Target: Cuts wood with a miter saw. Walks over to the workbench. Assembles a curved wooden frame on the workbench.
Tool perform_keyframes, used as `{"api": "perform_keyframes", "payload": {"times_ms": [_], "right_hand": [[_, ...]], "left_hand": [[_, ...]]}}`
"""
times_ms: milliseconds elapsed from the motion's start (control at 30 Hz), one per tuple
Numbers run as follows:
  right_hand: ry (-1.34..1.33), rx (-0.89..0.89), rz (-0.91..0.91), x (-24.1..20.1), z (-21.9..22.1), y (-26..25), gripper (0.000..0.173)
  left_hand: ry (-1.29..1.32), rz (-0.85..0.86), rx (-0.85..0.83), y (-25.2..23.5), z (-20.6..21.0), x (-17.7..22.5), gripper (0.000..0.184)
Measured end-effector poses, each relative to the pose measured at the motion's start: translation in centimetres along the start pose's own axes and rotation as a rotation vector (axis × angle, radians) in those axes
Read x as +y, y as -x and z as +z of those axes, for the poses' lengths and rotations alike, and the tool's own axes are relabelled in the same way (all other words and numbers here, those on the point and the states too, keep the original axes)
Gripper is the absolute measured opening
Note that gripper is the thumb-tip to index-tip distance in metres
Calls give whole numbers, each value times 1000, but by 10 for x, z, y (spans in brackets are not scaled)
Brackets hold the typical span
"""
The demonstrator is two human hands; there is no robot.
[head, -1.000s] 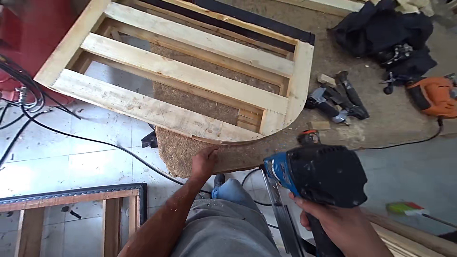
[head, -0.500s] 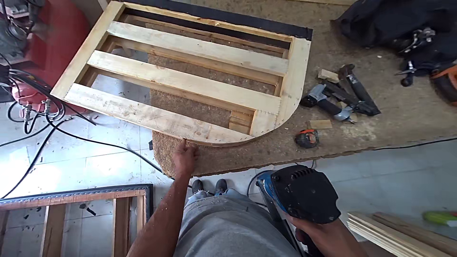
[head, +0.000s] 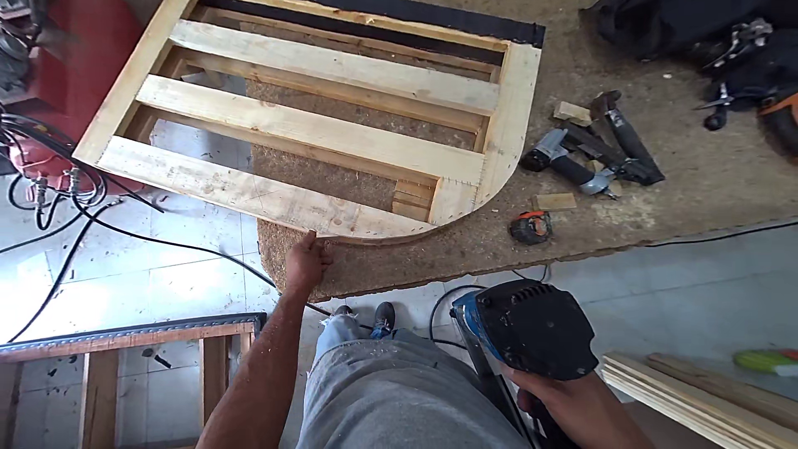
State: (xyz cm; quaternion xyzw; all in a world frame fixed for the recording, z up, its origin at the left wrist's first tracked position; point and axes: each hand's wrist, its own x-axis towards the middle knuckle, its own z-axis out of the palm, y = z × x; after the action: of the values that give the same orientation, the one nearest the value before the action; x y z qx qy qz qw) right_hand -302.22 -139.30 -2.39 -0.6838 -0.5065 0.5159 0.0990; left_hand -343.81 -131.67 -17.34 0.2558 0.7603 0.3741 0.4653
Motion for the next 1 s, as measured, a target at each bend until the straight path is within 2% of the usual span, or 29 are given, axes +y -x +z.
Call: {"api": "perform_keyframes", "payload": {"times_ms": [167, 300, 433, 633, 733, 1000], "right_hand": [[-42, 41, 2, 0, 22, 13, 35], [-96, 90, 22, -11, 52, 27, 33], [-156, 95, 26, -36, 78, 37, 31], [-235, 100, -27, -89, 104, 45, 27], [-294, 79, -56, -124, 110, 43, 19], [-408, 62, -98, -206, 129, 14, 15]], "left_hand": [[-159, 28, -71, -11, -9, 4, 30], [-212, 55, -130, -16, -15, 2, 30], [-321, 146, -105, -14, -16, -1, 32], [-418, 202, -74, -13, -14, -5, 33], [-480, 223, -76, -16, -14, -6, 34], [-504, 265, -75, -18, -14, -9, 31]]}}
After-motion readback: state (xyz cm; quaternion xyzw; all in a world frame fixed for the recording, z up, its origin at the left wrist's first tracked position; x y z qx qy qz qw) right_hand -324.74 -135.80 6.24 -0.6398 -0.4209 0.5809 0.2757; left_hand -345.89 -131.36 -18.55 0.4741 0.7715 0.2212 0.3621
